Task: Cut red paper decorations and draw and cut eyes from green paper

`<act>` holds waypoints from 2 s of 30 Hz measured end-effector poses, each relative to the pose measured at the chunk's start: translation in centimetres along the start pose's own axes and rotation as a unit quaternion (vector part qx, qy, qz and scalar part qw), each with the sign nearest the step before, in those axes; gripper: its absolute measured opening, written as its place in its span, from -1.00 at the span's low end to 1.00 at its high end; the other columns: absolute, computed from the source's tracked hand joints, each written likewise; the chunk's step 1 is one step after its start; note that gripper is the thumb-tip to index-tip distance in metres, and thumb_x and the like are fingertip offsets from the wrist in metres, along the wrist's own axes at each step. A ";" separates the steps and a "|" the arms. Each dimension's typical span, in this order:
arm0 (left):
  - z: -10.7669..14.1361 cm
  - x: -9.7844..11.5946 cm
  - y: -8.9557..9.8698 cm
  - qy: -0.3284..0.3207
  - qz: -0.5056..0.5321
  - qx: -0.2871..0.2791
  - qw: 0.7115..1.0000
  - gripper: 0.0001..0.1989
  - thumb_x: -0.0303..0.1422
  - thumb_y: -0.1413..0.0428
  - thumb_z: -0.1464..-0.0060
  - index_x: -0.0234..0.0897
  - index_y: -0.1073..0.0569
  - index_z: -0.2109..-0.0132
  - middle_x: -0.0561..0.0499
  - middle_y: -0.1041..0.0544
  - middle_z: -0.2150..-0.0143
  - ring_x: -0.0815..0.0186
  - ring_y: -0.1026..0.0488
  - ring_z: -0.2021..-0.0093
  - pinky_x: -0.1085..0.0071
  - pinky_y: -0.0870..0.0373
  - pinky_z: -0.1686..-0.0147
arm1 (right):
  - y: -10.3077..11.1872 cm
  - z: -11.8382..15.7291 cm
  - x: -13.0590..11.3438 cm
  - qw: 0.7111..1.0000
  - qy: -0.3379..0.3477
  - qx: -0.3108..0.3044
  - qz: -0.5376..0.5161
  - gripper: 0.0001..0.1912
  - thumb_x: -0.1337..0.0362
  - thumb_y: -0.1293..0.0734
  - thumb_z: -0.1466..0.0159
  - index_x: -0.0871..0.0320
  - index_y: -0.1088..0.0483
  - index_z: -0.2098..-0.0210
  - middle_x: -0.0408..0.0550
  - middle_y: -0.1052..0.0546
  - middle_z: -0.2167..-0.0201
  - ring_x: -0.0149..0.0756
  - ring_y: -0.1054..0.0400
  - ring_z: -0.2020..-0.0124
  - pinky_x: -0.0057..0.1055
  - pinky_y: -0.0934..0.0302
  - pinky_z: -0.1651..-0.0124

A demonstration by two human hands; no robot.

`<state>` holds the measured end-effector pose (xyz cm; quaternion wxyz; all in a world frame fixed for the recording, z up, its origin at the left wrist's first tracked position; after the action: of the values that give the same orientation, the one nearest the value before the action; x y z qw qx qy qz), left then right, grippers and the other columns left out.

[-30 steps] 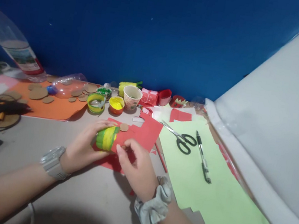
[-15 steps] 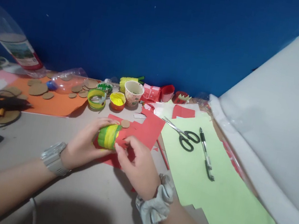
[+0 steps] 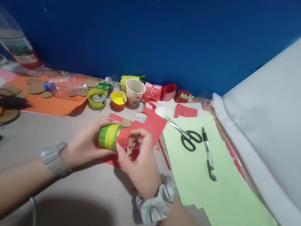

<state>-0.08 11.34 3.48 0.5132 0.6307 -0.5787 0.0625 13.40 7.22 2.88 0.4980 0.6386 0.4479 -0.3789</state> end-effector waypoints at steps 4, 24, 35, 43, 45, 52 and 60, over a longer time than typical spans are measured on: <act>0.1 0.0 -0.1 0.001 -0.001 -0.006 1.000 -0.40 -0.36 -0.27 0.10 -0.23 -0.21 -0.08 -0.14 -0.36 -0.05 0.10 -0.32 -0.07 0.14 -0.28 -0.06 | 0.2 -0.1 -1.0 0.998 0.040 -0.001 0.058 -0.52 0.38 -0.30 -0.19 0.01 -0.05 -0.03 -0.20 -0.20 0.37 -0.41 -0.18 0.45 -0.38 -0.25 0.30; 0.1 0.4 -0.3 -0.015 0.004 -0.023 1.000 -0.41 -0.39 -0.25 0.07 -0.23 -0.20 -0.09 -0.14 -0.35 -0.09 0.10 -0.30 -0.10 0.14 -0.24 -0.09 | 0.0 -0.1 -1.9 0.978 0.078 -0.021 0.191 -0.67 0.35 -0.31 -0.18 0.05 -0.20 0.09 -0.12 -0.33 0.29 -0.34 -0.26 0.35 -0.36 -0.25 0.23; 0.1 0.3 -0.3 -0.010 0.009 -0.021 1.000 -0.42 -0.30 -0.26 0.07 -0.22 -0.21 -0.08 -0.15 -0.36 -0.08 0.08 -0.31 -0.09 0.12 -0.26 -0.08 | 0.2 0.0 -3.1 0.968 0.127 -0.036 0.215 -0.64 0.38 -0.29 -0.16 0.06 -0.17 0.06 -0.14 -0.26 0.37 -0.33 -0.20 0.39 -0.31 -0.19 0.24; 0.0 0.5 -0.3 -0.014 0.009 -0.021 1.000 -0.40 -0.34 -0.27 0.08 -0.22 -0.21 -0.09 -0.12 -0.36 -0.08 0.12 -0.30 -0.09 0.16 -0.24 -0.10 | 0.3 0.0 -3.3 0.958 0.154 -0.029 0.242 -0.64 0.36 -0.30 -0.15 0.09 -0.20 0.07 -0.07 -0.26 0.28 -0.22 -0.22 0.26 -0.25 -0.18 0.20; 0.0 0.6 -0.3 -0.013 0.008 -0.027 1.000 -0.41 -0.34 -0.26 0.07 -0.23 -0.21 -0.09 -0.12 -0.36 -0.08 0.14 -0.30 -0.09 0.18 -0.24 -0.10 | 0.3 0.1 -3.4 0.955 0.158 -0.024 0.248 -0.64 0.36 -0.30 -0.15 0.09 -0.20 0.07 -0.05 -0.26 0.26 -0.21 -0.22 0.25 -0.23 -0.19 0.20; 0.1 0.4 -0.5 -0.012 0.000 -0.030 0.999 -0.42 -0.31 -0.25 0.06 -0.23 -0.22 -0.09 -0.14 -0.37 -0.07 0.11 -0.31 -0.08 0.14 -0.24 -0.09 | 0.1 0.0 -3.1 0.951 0.148 -0.031 0.269 -0.65 0.36 -0.29 -0.15 0.09 -0.19 0.08 -0.02 -0.29 0.24 -0.21 -0.24 0.25 -0.22 -0.21 0.22; 0.1 0.3 -0.5 -0.008 0.008 -0.029 1.000 -0.40 -0.31 -0.26 0.07 -0.24 -0.22 -0.10 -0.12 -0.36 -0.08 0.13 -0.30 -0.08 0.17 -0.24 -0.10 | 0.1 0.0 -3.1 0.951 0.148 -0.028 0.269 -0.65 0.38 -0.29 -0.14 0.09 -0.18 0.08 -0.03 -0.29 0.26 -0.21 -0.23 0.26 -0.23 -0.20 0.23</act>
<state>0.31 10.95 3.36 0.5261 0.6113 -0.5896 0.0441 12.50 6.64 5.78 0.5272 0.7701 0.3389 -0.1190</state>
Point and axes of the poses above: each hand's wrist, its own z-axis away from the middle knuckle, its own y-axis out of the back of the hand, x = y × z, the point moved 8 cm from there along -z, towards the middle knuckle
